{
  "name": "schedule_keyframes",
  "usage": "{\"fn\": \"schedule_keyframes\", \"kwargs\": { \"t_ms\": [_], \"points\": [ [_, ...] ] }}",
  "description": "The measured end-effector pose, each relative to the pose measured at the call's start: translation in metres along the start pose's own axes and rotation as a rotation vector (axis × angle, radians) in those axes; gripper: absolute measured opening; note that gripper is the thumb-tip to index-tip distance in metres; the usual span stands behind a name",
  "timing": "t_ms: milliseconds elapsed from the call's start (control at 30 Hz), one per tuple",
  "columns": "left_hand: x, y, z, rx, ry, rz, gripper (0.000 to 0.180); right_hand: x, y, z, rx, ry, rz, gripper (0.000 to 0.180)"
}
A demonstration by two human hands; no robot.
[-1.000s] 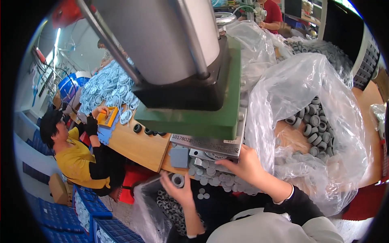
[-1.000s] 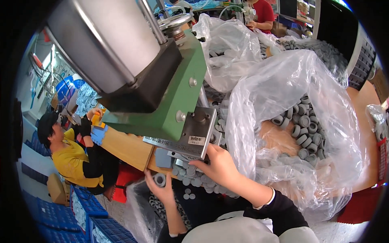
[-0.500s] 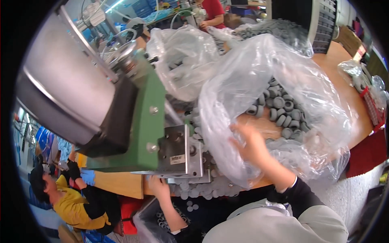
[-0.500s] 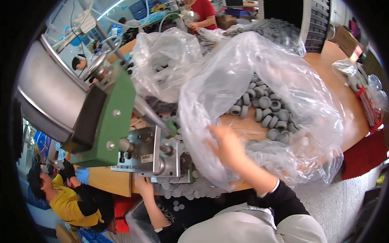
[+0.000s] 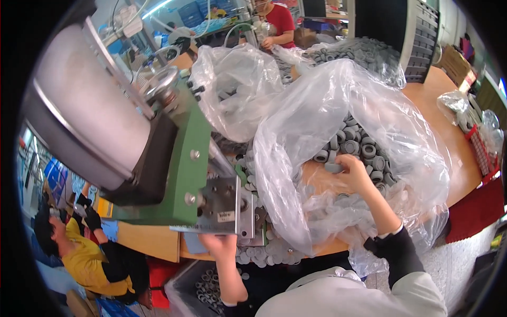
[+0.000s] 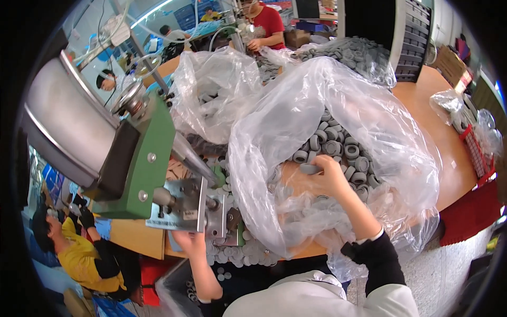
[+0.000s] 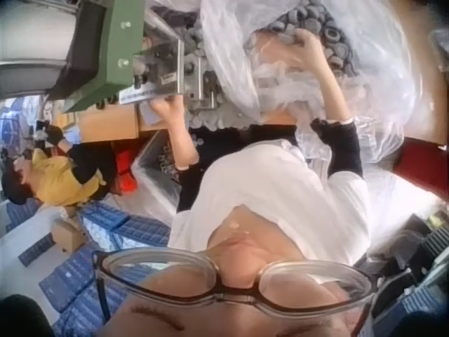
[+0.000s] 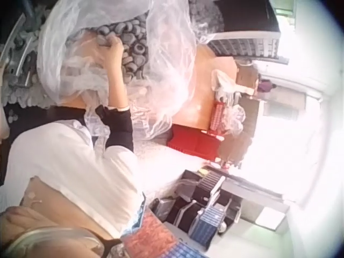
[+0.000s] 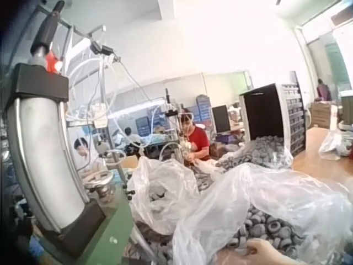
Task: Placing small grey plastic rings into a press machine to be stamped.
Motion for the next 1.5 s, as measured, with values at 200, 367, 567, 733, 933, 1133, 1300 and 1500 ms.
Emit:
{"fn": "schedule_keyframes", "kwargs": {
  "t_ms": [200, 367, 567, 733, 933, 1133, 1300, 1500],
  "points": [
    [-0.021, 0.019, -0.008, -0.091, 0.166, -0.029, 0.033, 0.041, -0.111, -0.030, -0.873, -0.408, -0.143, 0.030],
    [-0.005, 0.015, -0.008, -0.317, 0.186, -0.068, 0.031, 0.060, -0.177, -0.052, -1.017, -0.678, 0.053, 0.037],
    [0.053, 0.010, 0.055, -0.311, 0.326, 0.001, 0.046, 0.049, -0.245, -0.067, -0.627, -0.316, 0.288, 0.055],
    [0.146, -0.048, 0.174, -0.865, 0.405, 0.480, 0.101, 0.037, -0.264, -0.091, -0.385, -0.218, 0.459, 0.035],
    [0.058, -0.054, 0.109, -0.656, 0.018, 0.192, 0.055, 0.033, -0.264, -0.089, -0.350, -0.129, 0.472, 0.028],
    [0.048, -0.139, 0.106, -0.701, -0.188, 0.331, 0.033, 0.032, -0.282, -0.095, -0.382, -0.108, 0.450, 0.025],
    [0.047, -0.143, 0.091, -0.753, -0.258, 0.259, 0.027, 0.039, -0.258, -0.099, -0.468, -0.175, 0.350, 0.040],
    [0.048, -0.143, 0.112, -0.801, -0.211, 0.140, 0.018, 0.078, -0.162, -0.026, -0.272, 0.091, 0.240, 0.064]
  ]
}}
Point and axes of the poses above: each hand's wrist, its own x-axis away from the middle knuckle, its own z-axis out of the back of the hand, y = z × x, the point moved 6 cm from there along -x, towards the middle knuckle, and after that the axes turned 15 degrees about x, right-handed, at the moved point
